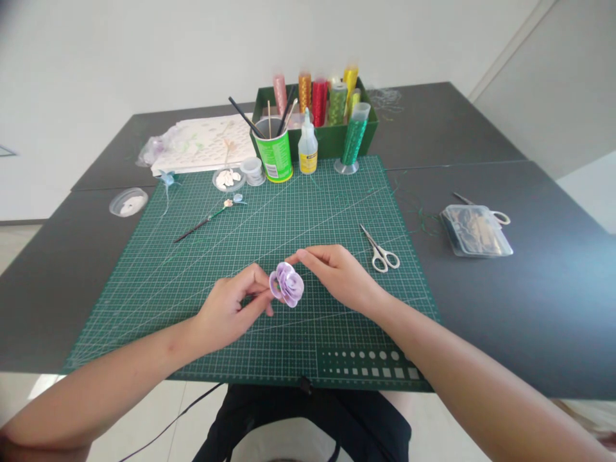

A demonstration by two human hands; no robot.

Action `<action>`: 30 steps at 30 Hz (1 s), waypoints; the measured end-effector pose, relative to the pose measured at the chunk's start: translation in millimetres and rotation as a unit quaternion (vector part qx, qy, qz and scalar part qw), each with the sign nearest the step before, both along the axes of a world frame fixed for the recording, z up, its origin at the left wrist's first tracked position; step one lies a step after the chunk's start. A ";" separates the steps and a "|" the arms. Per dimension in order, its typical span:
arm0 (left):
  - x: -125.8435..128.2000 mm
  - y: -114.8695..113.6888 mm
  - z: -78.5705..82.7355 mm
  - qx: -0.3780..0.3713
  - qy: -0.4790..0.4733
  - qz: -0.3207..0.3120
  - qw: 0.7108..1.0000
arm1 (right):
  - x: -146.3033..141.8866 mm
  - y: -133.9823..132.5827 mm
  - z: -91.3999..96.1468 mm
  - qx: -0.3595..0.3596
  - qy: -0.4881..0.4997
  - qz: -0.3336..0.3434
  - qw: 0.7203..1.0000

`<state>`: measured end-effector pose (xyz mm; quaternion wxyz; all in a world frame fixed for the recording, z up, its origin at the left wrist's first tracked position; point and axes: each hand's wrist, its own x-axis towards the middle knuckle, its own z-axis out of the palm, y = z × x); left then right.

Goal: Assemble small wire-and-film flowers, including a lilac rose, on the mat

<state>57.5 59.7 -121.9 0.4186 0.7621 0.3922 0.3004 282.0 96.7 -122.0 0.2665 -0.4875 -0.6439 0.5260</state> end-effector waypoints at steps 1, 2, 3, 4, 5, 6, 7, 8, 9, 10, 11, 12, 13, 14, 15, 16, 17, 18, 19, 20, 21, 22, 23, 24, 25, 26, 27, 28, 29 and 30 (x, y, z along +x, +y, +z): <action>-0.3 1.3 1.1 -0.018 -0.009 0.025 1.000 | 0.4 0.2 -1.4 0.002 0.000 0.010 1.000; -0.6 3.2 2.1 -0.032 -0.013 0.051 0.998 | 0.8 0.3 -2.6 0.002 -0.001 0.021 1.000; -1.0 5.7 2.7 -0.042 -0.013 0.077 0.996 | 1.0 0.2 -3.2 0.000 -0.004 0.033 0.999; -1.4 8.5 3.0 -0.050 -0.010 0.100 0.994 | 1.0 -0.2 -3.1 -0.002 -0.006 0.048 0.999; -1.9 11.5 2.8 -0.056 -0.003 0.119 0.991 | 0.9 -0.9 -2.2 -0.003 -0.005 0.066 0.998; -2.3 14.3 2.3 -0.061 0.005 0.134 0.989 | 0.7 -1.8 -0.7 -0.001 0.000 0.085 0.996; -2.7 16.7 1.3 -0.065 0.012 0.141 0.988 | 0.5 -2.9 1.2 0.003 0.009 0.104 0.995; -2.9 18.5 0.1 -0.068 0.018 0.144 0.987 | 0.5 -4.2 3.3 0.009 0.020 0.120 0.993; -3.1 19.6 -1.2 -0.071 0.024 0.142 0.987 | 0.6 -5.4 5.3 0.013 0.031 0.132 0.991; -3.0 20.0 -2.4 -0.074 0.030 0.137 0.987 | 0.9 -6.5 7.0 0.016 0.039 0.140 0.989; -2.9 19.9 -3.5 -0.075 0.034 0.130 0.988 | 1.5 -7.5 8.3 0.017 0.044 0.144 0.989; -2.6 19.4 -4.4 -0.077 0.037 0.124 0.989 | 2.2 -8.3 9.2 0.016 0.045 0.147 0.988; -2.3 18.6 -5.0 -0.080 0.039 0.120 0.989 | 2.9 -9.0 9.8 0.017 0.046 0.150 0.988; -2.0 17.9 -5.3 -0.083 0.039 0.118 0.989 | 3.5 -9.6 10.1 0.017 0.046 0.153 0.987; -1.7 17.3 -5.4 -0.087 0.038 0.118 0.989 | 3.8 -10.1 10.3 0.018 0.046 0.155 0.987; -1.5 17.0 -5.3 -0.092 0.034 0.119 0.988 | 3.7 -10.5 10.3 0.021 0.047 0.155 0.987; -1.4 16.9 -5.1 -0.100 0.028 0.121 0.987 | 3.3 -10.8 10.4 0.024 0.049 0.152 0.987; -1.3 17.2 -4.9 -0.112 0.016 0.122 0.986 | 2.6 -11.0 10.4 0.028 0.052 0.145 0.988; -1.2 17.7 -4.7 -0.129 -0.001 0.122 0.984 | 1.6 -11.0 10.3 0.031 0.056 0.131 0.989; -1.1 18.5 -4.5 -0.149 -0.024 0.121 0.981 | 0.7 -10.8 10.1 0.034 0.061 0.108 0.992; -1.1 19.3 -4.4 -0.171 -0.048 0.120 0.977 | -0.1 -10.3 9.7 0.037 0.065 0.076 0.994; -1.0 20.1 -4.2 -0.191 -0.071 0.119 0.972 | -0.6 -9.5 9.2 0.040 0.066 0.037 0.996; -0.8 20.8 -4.1 -0.208 -0.091 0.118 0.967 | -0.9 -8.4 8.6 0.045 0.066 -0.005 0.997; -0.7 21.3 -4.0 -0.220 -0.106 0.116 0.963 | -0.8 -7.2 8.1 0.054 0.062 -0.046 0.996; -0.6 21.6 -3.8 -0.227 -0.116 0.116 0.960 | -0.5 -5.9 7.7 0.066 0.058 -0.086 0.992; -0.4 21.6 -3.7 -0.231 -0.122 0.115 0.958 | 0.0 -4.7 7.6 0.079 0.052 -0.120 0.988; -0.2 21.5 -3.5 -0.232 -0.127 0.116 0.958 | 0.5 -3.7 7.7 0.088 0.047 -0.148 0.984; -0.1 21.2 -3.2 -0.231 -0.130 0.116 0.957 | 1.0 -2.9 8.0 0.094 0.042 -0.169 0.980; 0.0 21.0 -3.0 -0.230 -0.132 0.117 0.957 | 1.3 -2.2 8.3 0.097 0.040 -0.186 0.977; 0.0 20.7 -2.7 -0.229 -0.134 0.119 0.957 | 1.5 -1.7 8.4 0.100 0.041 -0.199 0.974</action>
